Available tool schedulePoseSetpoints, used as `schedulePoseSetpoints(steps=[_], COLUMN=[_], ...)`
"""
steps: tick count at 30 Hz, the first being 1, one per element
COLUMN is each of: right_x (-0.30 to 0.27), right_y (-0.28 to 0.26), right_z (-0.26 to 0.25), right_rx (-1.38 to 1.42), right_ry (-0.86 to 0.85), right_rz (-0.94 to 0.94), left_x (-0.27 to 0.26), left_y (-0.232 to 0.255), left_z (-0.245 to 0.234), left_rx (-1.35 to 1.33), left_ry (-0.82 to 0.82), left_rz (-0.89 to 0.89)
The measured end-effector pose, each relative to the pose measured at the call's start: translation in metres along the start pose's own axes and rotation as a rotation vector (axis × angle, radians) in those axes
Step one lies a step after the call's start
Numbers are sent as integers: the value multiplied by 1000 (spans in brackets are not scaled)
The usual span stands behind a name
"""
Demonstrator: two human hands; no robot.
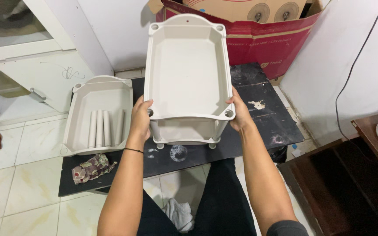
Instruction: The person disassembles a white plastic three-tier shelf by hand. They remove the top tray, then detach the vertical support poles one by one, placing them into the removed tray. The process is repeated for the remaining trays and poles until the shelf is fully taken apart.
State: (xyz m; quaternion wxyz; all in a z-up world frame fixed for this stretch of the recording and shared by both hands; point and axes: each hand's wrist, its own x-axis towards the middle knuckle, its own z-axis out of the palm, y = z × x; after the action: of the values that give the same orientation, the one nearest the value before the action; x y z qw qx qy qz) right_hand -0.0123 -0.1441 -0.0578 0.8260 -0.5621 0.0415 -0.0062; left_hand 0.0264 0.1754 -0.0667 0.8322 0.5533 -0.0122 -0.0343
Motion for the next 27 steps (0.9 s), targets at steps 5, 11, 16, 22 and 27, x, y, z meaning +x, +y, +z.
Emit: schedulePoseSetpoints(steps=[5, 11, 16, 22, 27], right_x=[-5, -3, -11, -16, -9], right_y=[-11, -38, -49, -66, -71], right_z=[7, 20, 30, 52, 76], right_rx=[-37, -21, -108, -182, -392], right_ry=[40, 21, 61, 34, 9], right_rz=[34, 37, 115, 130, 70], left_x=[-5, -3, -7, -19, -38], left_y=[10, 33, 34, 40, 57], left_z=[5, 11, 13, 2, -21], left_rx=[-36, -54, 4, -58, 35], left_ry=[-35, -5, 51, 38, 61], left_rz=[-12, -95, -123, 15, 257])
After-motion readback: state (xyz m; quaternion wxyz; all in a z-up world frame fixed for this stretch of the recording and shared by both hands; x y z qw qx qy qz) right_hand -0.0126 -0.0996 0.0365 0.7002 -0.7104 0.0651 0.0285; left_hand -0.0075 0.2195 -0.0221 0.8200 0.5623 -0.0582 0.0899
